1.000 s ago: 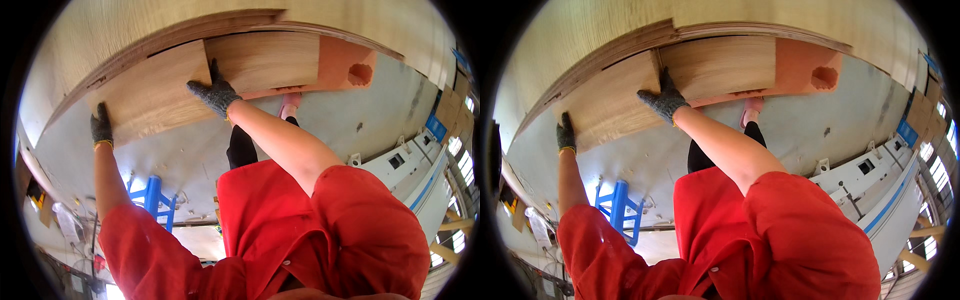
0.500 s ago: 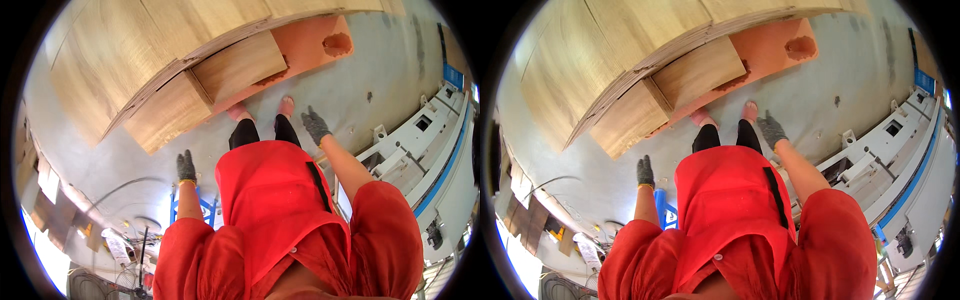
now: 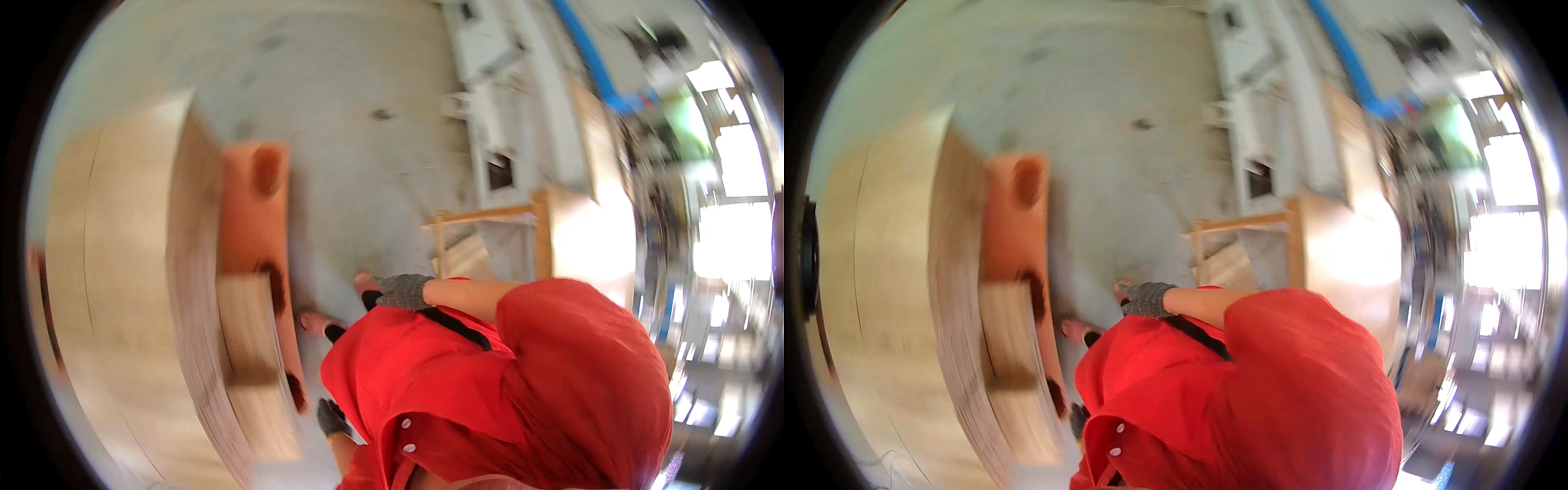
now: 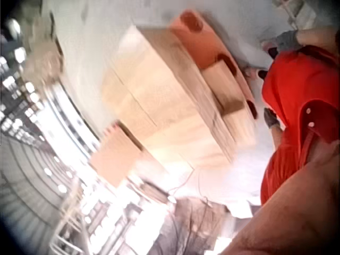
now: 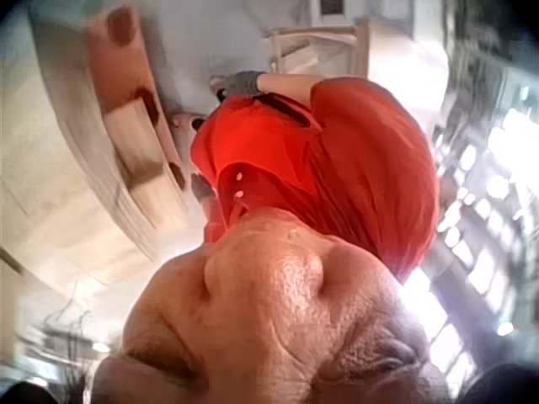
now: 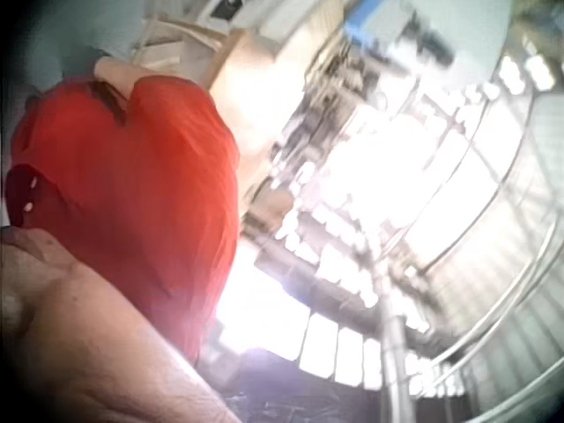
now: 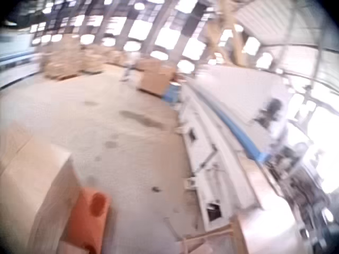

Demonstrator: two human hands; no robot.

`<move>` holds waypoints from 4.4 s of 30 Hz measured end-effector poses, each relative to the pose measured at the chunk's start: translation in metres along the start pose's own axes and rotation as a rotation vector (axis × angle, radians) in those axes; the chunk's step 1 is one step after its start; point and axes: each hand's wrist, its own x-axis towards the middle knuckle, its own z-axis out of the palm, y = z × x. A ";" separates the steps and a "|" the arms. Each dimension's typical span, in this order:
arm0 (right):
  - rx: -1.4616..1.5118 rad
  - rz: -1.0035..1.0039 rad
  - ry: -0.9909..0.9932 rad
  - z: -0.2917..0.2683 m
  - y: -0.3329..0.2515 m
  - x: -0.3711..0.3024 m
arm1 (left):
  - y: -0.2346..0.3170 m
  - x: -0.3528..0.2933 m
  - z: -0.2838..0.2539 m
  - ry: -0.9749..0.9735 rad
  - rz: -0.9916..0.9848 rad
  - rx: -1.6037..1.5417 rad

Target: The person repeatedly picks up light-colored wood planks from a workbench and stacks them onto a growing pile on an orange pallet. They handle the planks one by one, occasionally flipping them to align the stack, and continue this process throughout the clip.

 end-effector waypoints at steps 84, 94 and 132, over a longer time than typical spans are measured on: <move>2.243 0.013 1.653 0.040 0.184 -0.428 | 0.058 -0.433 0.654 -1.230 1.594 2.006; 1.585 0.387 1.613 0.051 0.240 -0.491 | 0.036 -0.383 0.644 -1.494 1.216 1.039; 0.609 0.070 0.919 -0.131 0.073 -0.398 | 0.104 -0.366 0.375 -1.041 0.732 0.160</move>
